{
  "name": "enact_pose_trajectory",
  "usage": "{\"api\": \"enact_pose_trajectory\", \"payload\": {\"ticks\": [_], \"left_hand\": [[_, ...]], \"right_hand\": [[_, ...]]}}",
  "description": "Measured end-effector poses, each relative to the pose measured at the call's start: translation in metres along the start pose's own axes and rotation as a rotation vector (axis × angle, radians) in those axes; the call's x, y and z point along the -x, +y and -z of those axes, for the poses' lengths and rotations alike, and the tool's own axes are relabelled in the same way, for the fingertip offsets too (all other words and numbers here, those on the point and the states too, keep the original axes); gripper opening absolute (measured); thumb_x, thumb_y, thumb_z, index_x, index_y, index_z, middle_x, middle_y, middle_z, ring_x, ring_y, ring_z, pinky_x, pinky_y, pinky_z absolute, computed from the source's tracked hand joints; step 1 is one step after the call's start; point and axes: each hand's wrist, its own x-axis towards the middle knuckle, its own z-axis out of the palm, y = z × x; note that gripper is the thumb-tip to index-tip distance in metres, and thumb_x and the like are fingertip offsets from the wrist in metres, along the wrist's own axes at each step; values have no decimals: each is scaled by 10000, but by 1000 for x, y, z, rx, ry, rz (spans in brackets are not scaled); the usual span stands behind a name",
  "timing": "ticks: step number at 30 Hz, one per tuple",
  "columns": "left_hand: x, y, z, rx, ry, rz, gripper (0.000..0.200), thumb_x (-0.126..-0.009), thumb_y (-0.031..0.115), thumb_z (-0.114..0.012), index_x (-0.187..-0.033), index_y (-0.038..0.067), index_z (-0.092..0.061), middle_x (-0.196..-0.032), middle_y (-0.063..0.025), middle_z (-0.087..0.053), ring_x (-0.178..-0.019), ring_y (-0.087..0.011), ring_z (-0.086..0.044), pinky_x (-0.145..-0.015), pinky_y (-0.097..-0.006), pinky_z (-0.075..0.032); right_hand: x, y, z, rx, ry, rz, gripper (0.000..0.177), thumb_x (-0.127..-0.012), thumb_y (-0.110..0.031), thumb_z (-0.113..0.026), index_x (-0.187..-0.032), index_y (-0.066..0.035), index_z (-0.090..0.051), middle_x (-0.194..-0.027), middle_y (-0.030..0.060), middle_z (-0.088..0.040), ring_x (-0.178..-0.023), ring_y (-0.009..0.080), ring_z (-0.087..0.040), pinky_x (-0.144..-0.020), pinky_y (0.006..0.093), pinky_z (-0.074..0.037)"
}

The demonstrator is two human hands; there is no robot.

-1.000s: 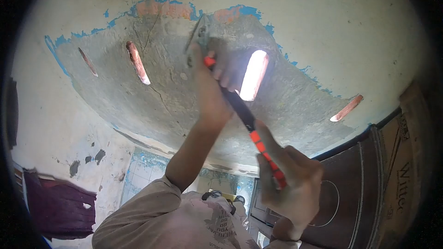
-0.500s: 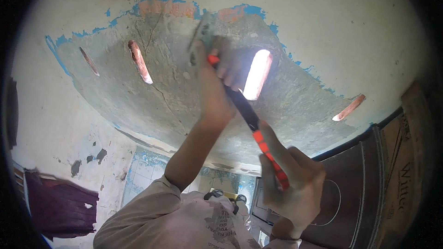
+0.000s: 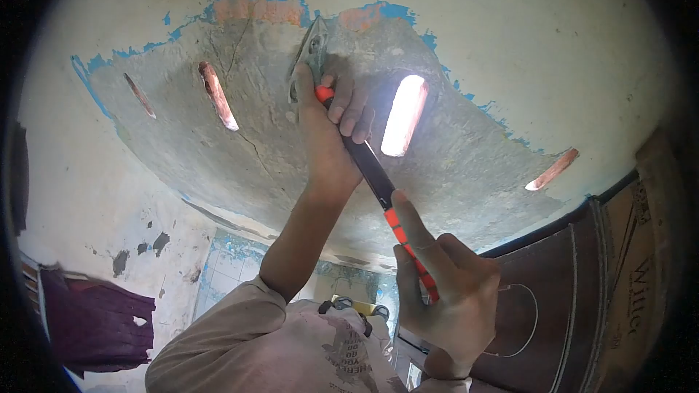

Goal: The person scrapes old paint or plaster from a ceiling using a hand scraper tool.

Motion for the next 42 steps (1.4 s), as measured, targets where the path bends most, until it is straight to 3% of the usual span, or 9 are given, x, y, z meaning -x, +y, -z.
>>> {"api": "enact_pose_trajectory", "payload": {"ticks": [6,9,10,16,19,23,24,27,42], "left_hand": [[13,-9,-22,2,177,85,513,-1038,623,-379,-832,155,-421,-567,43,-311,-414,-81,-308,-339,-251,-285],[-3,2,-1,15,3,-28,532,-1033,635,-377,-818,150,-424,-568,45,-318,-415,-81,-300,-342,-256,-284],[-2,-2,-3,108,-2,-9,433,-1045,581,-413,-925,168,-456,-587,70,-323,-415,-49,-305,-336,-205,-265],[9,-2,-20,-29,245,77,502,-1036,617,-395,-814,168,-420,-571,47,-320,-419,-75,-298,-359,-239,-266],[-8,13,6,28,21,-60,526,-1025,645,-392,-851,151,-436,-575,44,-327,-420,-92,-306,-366,-258,-279],[4,-1,-11,-76,165,69,525,-1026,645,-383,-849,152,-421,-570,41,-334,-404,-99,-316,-354,-265,-304],[12,-4,-23,-76,228,89,513,-1039,629,-363,-844,158,-422,-561,41,-332,-396,-99,-320,-351,-266,-291],[3,4,-10,12,90,29,509,-1046,619,-350,-849,157,-429,-552,38,-327,-391,-100,-316,-346,-278,-291],[8,-4,-8,-31,50,52,502,-1053,612,-332,-845,164,-424,-552,39,-318,-397,-78,-293,-335,-241,-271]], "right_hand": [[7,7,14,26,-33,-42,587,-761,70,-668,-1329,-81,-669,-588,89,-549,-465,136,-449,-480,281,-373],[-2,2,1,-11,-26,8,589,-760,70,-669,-1331,-77,-667,-583,85,-542,-472,131,-453,-480,281,-367],[-1,4,1,-8,-10,17,594,-757,72,-672,-1331,-79,-667,-574,74,-521,-471,128,-439,-477,278,-355],[2,13,6,-19,1,18,587,-764,82,-664,-1327,-82,-670,-577,67,-499,-468,126,-413,-474,281,-346],[-11,8,-11,-65,-26,53,598,-758,80,-666,-1334,-83,-665,-578,69,-499,-468,126,-416,-472,286,-348],[1,9,5,14,8,21,604,-751,87,-667,-1335,-70,-662,-585,83,-527,-463,143,-441,-477,286,-359],[4,8,7,23,45,1,622,-754,41,-736,-1338,-162,-676,-550,64,-509,-421,144,-490,-427,346,-385],[-1,-4,2,40,-21,-9,597,-748,85,-661,-1329,-50,-661,-587,87,-527,-464,159,-450,-474,301,-358],[9,8,-4,6,25,-36,600,-734,84,-659,-1314,-72,-680,-583,72,-532,-463,138,-454,-465,299,-358]]}}
